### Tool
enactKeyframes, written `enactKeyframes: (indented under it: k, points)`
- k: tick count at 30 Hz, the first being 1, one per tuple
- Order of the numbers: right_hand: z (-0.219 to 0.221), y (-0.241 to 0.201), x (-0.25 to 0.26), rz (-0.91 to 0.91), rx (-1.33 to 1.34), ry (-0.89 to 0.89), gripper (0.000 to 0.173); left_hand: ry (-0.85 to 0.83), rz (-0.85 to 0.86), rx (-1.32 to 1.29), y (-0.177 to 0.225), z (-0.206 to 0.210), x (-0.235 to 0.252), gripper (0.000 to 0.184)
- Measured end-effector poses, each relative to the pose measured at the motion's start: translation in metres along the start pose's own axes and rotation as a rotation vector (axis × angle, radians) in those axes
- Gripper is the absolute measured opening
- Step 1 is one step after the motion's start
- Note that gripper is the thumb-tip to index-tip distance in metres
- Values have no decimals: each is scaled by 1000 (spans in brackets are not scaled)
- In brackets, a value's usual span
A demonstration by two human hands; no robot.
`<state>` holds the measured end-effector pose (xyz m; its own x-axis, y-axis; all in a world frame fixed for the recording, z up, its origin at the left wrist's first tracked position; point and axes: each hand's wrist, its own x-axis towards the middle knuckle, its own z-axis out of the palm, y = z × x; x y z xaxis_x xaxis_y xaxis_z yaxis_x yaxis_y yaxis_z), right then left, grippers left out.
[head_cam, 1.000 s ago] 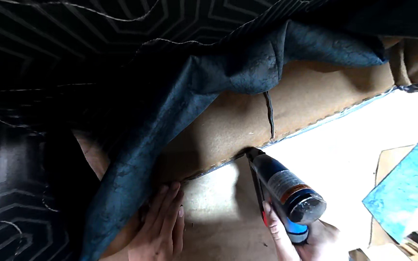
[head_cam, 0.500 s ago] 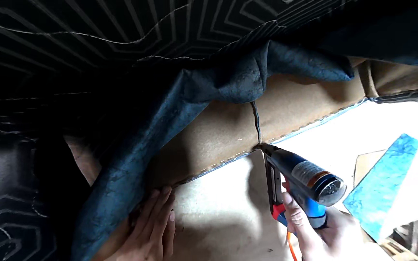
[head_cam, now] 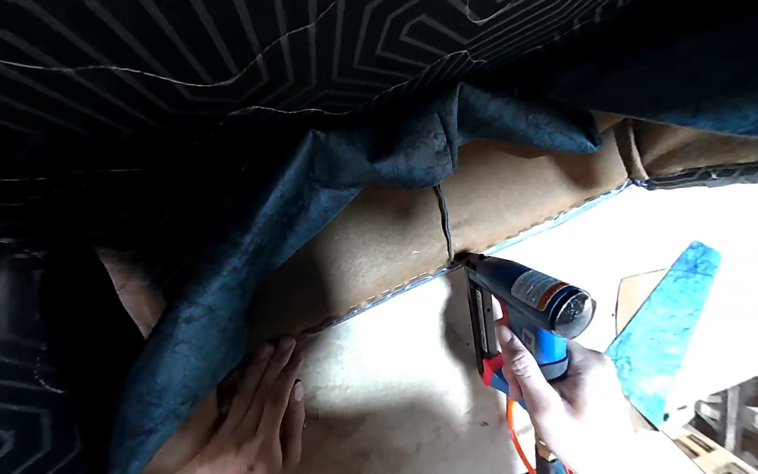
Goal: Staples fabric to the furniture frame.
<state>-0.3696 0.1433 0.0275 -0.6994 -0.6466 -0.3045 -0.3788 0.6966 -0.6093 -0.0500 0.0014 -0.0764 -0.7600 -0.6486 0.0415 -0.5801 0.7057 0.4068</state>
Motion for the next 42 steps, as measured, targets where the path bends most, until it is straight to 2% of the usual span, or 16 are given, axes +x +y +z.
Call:
enactKeyframes:
  k: [8,13,17,21,24,26,27,28,30,32,34,37,39,41,42]
  points:
    - [-2,-16,1,52,-119,28,30,-8,-13,21,2,-2,-1,45]
    - [1,-6,-23,-11,-172,168,37,-9,10,-43,-3,-1,-3,46]
    - [0,26,-58,-60,-351,279,55,7,23,-60,-3,-2,-2,47]
    - [-8,83,-92,-98,-529,259,61,65,10,-22,0,-2,0,48]
    - [-10,123,-111,-139,-558,239,67,65,8,-14,4,-3,2,48]
    - [-12,131,-122,-131,-542,235,63,68,31,-17,4,-3,-1,47]
    - [-16,126,-127,-113,-516,253,54,68,44,-39,3,-3,-4,45]
    - [-25,116,-130,-92,-479,282,44,63,52,-94,3,-4,-9,43]
    - [-50,83,-133,-59,-357,338,41,102,48,-276,7,-20,-29,34]
    - [-83,55,-127,-65,-170,408,47,155,48,-471,16,-55,-59,26]
    - [-128,33,-108,-84,87,486,59,299,-13,-626,14,-97,-77,25]
    - [-216,8,-49,-231,560,673,71,588,-387,-751,-17,-165,-54,37]
    - [-276,-2,10,-322,671,804,90,595,-608,-863,-48,-198,-24,46]
    - [-321,-9,74,-338,631,789,112,557,-661,-1139,-44,-219,2,48]
    - [-334,-11,104,-353,594,736,114,477,-592,-1318,-48,-221,8,57]
